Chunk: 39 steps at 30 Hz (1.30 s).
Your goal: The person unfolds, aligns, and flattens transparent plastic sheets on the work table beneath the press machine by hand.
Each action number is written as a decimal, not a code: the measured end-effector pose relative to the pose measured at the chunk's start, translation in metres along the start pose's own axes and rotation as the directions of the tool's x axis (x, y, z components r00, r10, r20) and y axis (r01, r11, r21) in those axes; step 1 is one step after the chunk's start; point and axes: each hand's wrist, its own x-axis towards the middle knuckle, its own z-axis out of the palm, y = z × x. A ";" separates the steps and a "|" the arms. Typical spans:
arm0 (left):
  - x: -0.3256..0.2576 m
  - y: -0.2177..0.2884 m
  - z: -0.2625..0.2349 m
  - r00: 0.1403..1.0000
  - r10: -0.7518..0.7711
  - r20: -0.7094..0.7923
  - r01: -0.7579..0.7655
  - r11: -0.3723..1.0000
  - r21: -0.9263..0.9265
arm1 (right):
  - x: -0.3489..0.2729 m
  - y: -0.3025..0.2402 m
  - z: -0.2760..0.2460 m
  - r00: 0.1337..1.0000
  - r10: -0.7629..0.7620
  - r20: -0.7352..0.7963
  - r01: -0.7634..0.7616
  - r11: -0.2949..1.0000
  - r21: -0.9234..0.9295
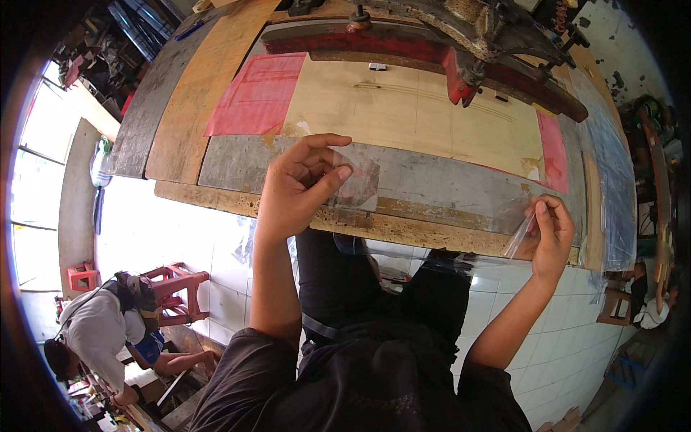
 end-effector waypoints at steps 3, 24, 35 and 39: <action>0.000 0.000 0.000 1.000 0.003 -0.002 -0.003 1.000 -0.006 | 0.000 0.000 0.000 1.000 0.004 0.005 -0.004 1.000 -0.005; 0.000 -0.001 0.001 1.000 0.010 0.016 -0.009 1.000 -0.021 | 0.001 0.002 -0.003 0.999 0.012 0.030 -0.012 1.000 0.028; 0.000 0.000 0.004 1.000 -0.024 -0.013 0.024 0.999 -0.032 | 0.001 0.003 -0.005 0.999 0.021 0.027 -0.022 0.999 0.035; 0.001 0.006 0.004 0.999 -0.046 0.012 0.045 0.998 0.032 | -0.001 0.000 -0.004 0.999 0.032 0.009 -0.033 0.998 0.053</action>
